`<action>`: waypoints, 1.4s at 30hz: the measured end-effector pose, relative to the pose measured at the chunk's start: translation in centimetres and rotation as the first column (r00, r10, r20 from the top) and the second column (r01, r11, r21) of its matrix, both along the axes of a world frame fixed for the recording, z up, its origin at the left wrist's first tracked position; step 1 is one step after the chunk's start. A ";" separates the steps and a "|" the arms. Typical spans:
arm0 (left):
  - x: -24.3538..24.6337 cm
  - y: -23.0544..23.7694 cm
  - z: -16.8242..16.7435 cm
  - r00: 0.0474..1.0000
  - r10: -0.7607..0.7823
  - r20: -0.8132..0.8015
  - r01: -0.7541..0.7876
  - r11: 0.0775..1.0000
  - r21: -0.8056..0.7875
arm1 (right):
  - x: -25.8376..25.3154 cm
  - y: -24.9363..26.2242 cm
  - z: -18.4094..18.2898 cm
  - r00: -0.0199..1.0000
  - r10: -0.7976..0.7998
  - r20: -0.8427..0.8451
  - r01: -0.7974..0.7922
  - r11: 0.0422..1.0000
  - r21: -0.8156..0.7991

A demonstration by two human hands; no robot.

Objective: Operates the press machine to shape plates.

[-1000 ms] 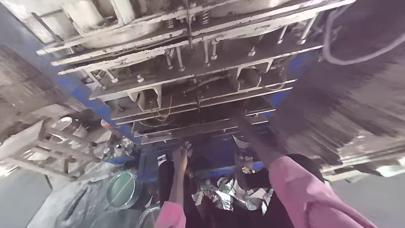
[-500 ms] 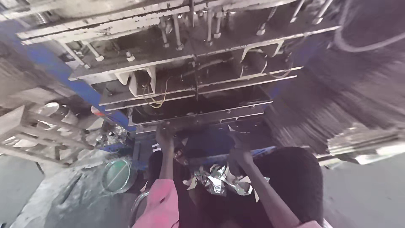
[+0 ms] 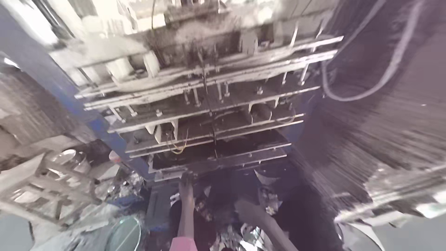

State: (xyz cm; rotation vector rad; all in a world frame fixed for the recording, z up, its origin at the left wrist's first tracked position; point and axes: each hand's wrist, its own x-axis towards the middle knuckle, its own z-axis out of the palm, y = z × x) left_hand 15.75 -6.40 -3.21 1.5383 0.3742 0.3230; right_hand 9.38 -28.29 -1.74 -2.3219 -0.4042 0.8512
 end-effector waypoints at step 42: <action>1.1 -8.4 0.4 0.685 -0.574 -0.449 0.727 0.577 0.372 | 2.3 2.2 -0.3 0.993 0.076 0.095 -0.074 0.997 -0.023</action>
